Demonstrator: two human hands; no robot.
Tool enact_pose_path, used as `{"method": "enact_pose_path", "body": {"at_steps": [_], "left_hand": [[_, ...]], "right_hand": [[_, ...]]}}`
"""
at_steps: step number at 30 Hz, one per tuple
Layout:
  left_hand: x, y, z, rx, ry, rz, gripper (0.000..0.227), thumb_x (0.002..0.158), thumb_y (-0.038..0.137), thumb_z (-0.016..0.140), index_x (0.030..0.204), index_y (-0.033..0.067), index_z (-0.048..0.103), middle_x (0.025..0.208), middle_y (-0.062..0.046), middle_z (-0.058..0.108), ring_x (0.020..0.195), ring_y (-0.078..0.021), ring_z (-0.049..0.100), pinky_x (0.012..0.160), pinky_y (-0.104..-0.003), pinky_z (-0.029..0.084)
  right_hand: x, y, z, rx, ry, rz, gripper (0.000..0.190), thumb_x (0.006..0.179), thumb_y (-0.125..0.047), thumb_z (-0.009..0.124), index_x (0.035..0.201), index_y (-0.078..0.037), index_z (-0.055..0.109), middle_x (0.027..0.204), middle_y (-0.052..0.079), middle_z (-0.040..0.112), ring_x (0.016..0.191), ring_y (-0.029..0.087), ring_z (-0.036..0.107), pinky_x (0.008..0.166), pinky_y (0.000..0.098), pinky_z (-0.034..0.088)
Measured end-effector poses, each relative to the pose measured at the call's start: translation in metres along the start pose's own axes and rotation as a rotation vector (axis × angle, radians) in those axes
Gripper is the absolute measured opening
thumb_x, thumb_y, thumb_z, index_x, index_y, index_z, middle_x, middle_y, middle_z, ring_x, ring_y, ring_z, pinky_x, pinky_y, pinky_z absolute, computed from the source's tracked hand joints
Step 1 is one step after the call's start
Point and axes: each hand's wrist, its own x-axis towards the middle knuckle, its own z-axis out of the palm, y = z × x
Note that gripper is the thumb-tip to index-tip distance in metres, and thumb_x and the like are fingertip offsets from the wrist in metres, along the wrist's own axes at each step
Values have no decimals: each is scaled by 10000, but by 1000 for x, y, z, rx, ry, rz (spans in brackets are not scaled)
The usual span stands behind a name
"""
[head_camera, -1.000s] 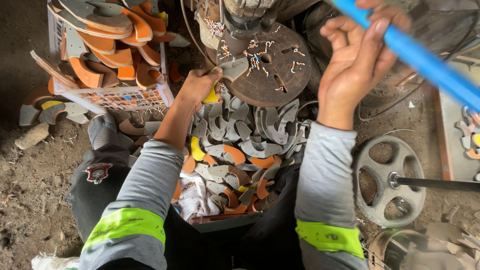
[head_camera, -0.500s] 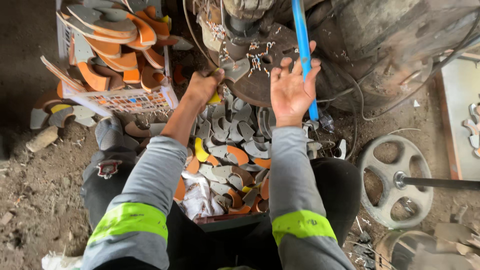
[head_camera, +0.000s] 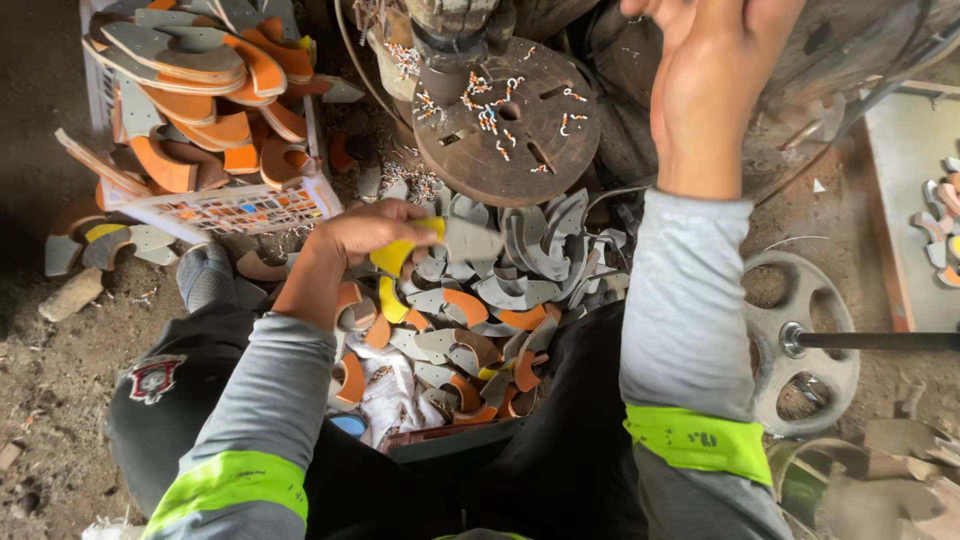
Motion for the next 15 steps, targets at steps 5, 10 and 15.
{"method": "enact_pose_path", "body": {"at_steps": [5,10,15], "left_hand": [[-16,-30,-10,122,81,13,390,843,215,746,1154,-18,722,868,-61,734,734,-146,687,686,-302,562],[-24,-60,-46,210,279,98,422,894,247,755,1186,-57,730,1134,-22,625,945,-136,655,823,-280,536],[-63,-79,-79,29,745,-79,418,870,270,709,1249,97,683,1022,-47,733,913,-165,658,754,-297,505]], "right_hand": [[-43,-10,7,-96,-36,48,203,1208,-226,556,1242,-49,461,1042,122,642,897,242,676,756,366,575],[-39,-18,7,-127,-66,52,234,1228,-238,578,1254,-35,466,1022,129,649,887,247,669,738,368,565],[-37,-16,4,-97,-57,58,244,1228,-251,590,1248,-42,467,996,125,640,880,251,670,731,371,561]]}}
